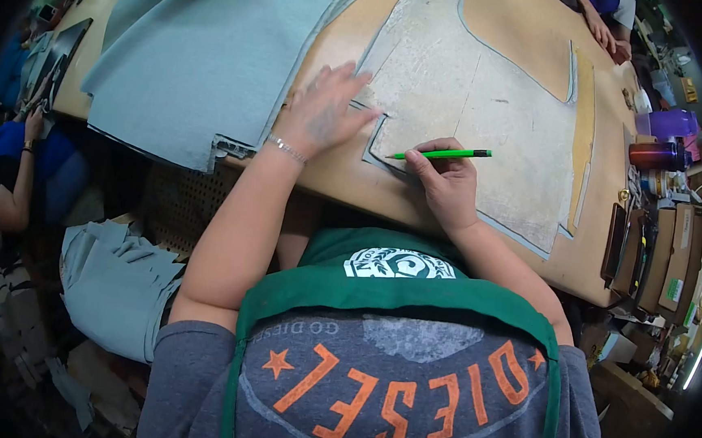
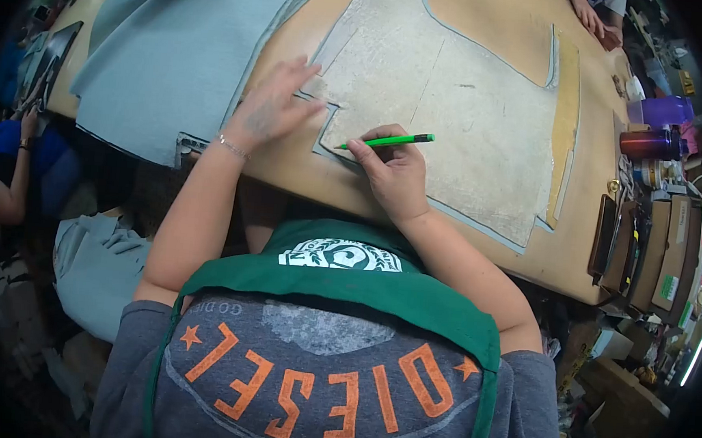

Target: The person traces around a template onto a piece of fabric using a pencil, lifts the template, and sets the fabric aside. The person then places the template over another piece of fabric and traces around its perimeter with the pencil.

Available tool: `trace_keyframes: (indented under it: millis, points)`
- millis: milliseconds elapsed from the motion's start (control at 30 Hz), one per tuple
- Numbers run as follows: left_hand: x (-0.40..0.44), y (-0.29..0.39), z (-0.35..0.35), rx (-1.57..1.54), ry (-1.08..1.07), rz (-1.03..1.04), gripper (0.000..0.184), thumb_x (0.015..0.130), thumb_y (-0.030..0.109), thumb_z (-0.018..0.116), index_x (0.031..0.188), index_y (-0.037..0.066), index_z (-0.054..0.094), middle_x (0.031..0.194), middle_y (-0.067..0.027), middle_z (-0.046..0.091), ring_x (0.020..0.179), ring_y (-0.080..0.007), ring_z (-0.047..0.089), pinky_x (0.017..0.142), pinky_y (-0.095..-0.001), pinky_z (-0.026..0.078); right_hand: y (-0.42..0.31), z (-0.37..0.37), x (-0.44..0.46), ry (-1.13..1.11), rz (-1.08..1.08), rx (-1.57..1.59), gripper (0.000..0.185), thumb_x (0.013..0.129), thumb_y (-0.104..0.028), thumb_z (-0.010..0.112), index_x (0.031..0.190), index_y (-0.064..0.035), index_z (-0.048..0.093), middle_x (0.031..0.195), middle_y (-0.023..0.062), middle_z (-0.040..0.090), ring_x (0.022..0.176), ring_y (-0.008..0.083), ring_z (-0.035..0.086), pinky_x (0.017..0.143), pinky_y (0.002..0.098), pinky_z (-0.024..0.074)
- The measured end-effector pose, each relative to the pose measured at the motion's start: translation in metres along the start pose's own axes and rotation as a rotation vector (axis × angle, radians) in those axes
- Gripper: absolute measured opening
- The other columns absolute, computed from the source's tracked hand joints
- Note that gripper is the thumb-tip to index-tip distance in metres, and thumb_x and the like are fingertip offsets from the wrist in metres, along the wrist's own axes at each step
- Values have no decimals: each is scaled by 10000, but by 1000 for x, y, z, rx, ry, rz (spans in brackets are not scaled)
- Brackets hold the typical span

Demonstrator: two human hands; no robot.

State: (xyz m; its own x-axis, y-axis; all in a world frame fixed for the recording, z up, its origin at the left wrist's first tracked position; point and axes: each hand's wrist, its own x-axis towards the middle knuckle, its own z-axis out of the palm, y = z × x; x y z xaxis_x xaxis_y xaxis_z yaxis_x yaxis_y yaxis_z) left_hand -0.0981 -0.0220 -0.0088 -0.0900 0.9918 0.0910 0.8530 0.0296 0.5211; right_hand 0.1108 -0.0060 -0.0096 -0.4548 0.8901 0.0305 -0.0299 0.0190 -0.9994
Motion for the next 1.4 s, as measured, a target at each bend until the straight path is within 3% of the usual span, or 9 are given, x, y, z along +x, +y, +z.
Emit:
trace_keyframes:
  millis: [300,400,600,700,967,1067,1167,1300,1400]
  points:
    - [50,75,41,105,-236,328,529,774,440,551,1239,216,435,1340,-68,330,1266,-305,247,916,-636,243,13,9,-5,19,-235,-331,149,736,-85,676,793,-16,557,776,66,572,718,128,534,638,244,434]
    - [44,72,60,311,-124,391,685,730,628,457,1286,237,374,1387,-50,254,1293,-295,182,948,-638,171,17,-1,-14,80,-361,-270,162,727,-69,670,763,-26,518,766,63,554,715,134,520,617,248,419]
    - [40,90,48,434,-225,330,842,631,671,525,1332,267,291,1417,-10,185,1307,-292,137,951,-627,179,-1,-69,-46,133,-85,-357,132,732,-123,643,734,-40,541,691,89,543,604,175,525,556,278,413]
    - [40,90,49,444,-238,324,860,616,679,532,1330,262,296,1417,-14,186,1310,-286,127,947,-634,173,-4,-115,-75,264,6,-226,106,754,-108,643,771,-56,551,716,33,564,652,100,520,579,245,415]
    - [42,94,50,462,-255,329,873,605,666,557,1328,246,304,1414,-22,197,1307,-291,144,940,-642,168,-5,-223,-145,720,-29,-420,100,786,-38,608,781,-43,508,746,17,545,701,79,527,652,219,434]
    - [41,94,50,423,-225,335,822,626,638,572,1302,227,348,1399,-31,231,1304,-289,154,939,-640,177,-15,-223,-150,818,-113,-231,103,796,-20,592,816,-42,494,749,17,533,704,84,524,652,216,434]
    - [42,77,58,245,-174,395,735,665,589,581,1266,206,402,1381,-45,271,1301,-289,163,934,-643,182,-27,-180,-126,735,-104,-129,114,804,1,572,856,-47,483,768,19,531,711,92,527,657,214,435]
    - [42,53,38,29,-60,318,612,737,458,597,1259,191,421,1370,-58,303,1310,-314,131,952,-628,141,-17,-111,-76,295,-68,-103,127,775,-59,632,822,-41,516,761,28,544,705,81,525,617,206,421]
    - [36,39,15,193,-120,188,690,696,556,578,1267,206,408,1383,-86,268,1307,-323,126,942,-650,134,-14,-57,-42,103,-8,-96,151,745,-105,677,766,-34,545,698,18,556,633,67,507,565,207,410]
